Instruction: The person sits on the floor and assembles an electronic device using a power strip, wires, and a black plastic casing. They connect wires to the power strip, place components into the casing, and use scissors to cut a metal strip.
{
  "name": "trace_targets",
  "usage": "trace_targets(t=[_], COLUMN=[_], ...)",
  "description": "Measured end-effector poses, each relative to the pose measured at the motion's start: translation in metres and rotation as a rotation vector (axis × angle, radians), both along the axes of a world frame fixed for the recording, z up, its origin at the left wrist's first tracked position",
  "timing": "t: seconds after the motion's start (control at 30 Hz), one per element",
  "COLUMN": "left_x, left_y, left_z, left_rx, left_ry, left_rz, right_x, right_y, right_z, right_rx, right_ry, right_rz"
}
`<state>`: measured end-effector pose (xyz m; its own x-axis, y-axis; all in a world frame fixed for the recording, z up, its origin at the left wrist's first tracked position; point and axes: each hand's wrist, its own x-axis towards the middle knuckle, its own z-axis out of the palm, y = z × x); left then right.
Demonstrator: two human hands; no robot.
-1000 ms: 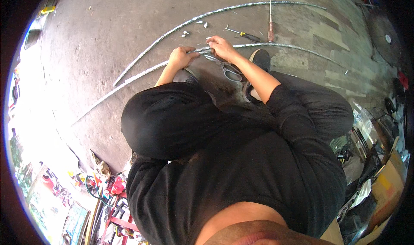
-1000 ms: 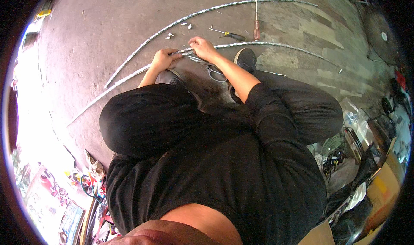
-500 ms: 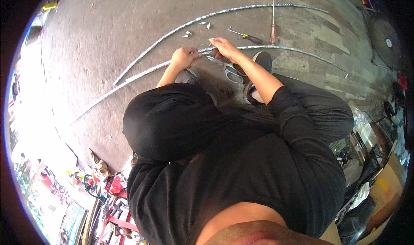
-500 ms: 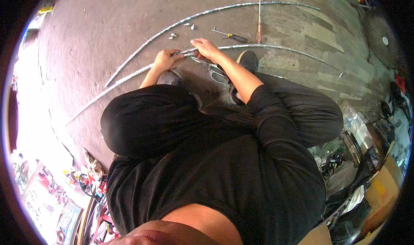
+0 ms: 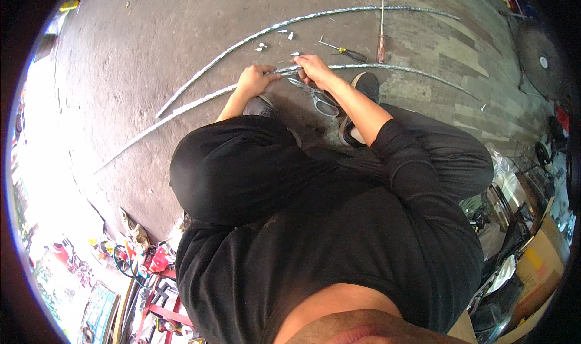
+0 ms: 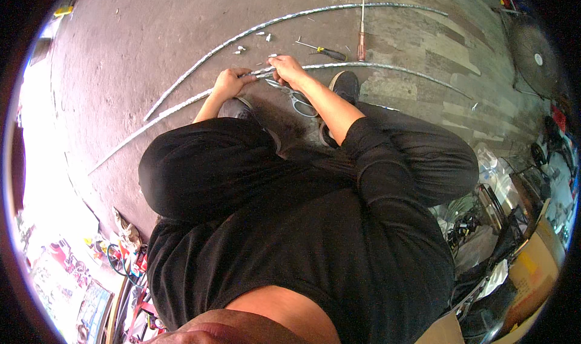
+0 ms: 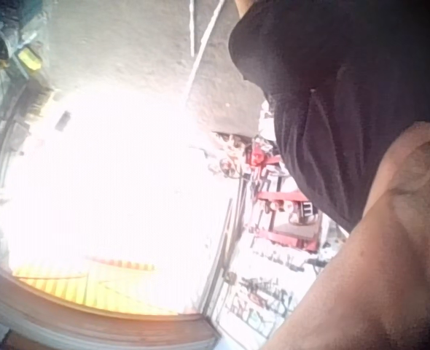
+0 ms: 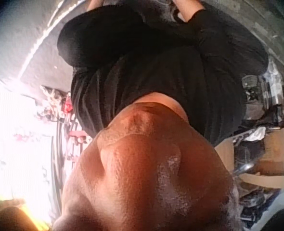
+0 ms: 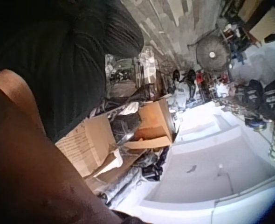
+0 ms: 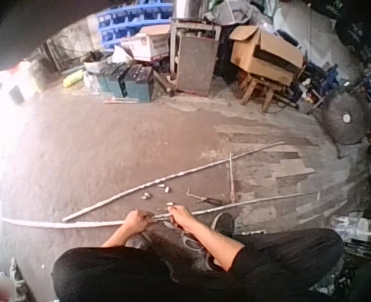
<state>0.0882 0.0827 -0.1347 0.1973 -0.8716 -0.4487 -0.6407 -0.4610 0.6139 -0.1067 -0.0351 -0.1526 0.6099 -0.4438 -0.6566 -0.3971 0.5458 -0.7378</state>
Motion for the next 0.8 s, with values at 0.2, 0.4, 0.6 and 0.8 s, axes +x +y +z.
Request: trace_targets(t=[0.2,0.4,0.6,0.8], left_x=[-0.003,0.001,-0.001,-0.002], left_y=[0.002,0.005,0.001,0.002], left_z=[0.003,0.014,0.012,0.004], left_rx=[-0.007,0.043,0.025,-0.08], left_ry=[0.014,0.038,0.051,-0.017], left_rz=[0.012,0.011,-0.022,0.02], right_x=[-0.001,0.009,0.018,0.013], right_y=[0.007,-0.039,-0.047,-0.043], right_z=[-0.007,-0.021,-0.051,-0.04], right_rx=[-0.628,-0.314,-0.996,-0.593], right_ry=[-0.154,0.041,0.297,0.135], right_rz=[0.141,0.02,0.569,0.15])
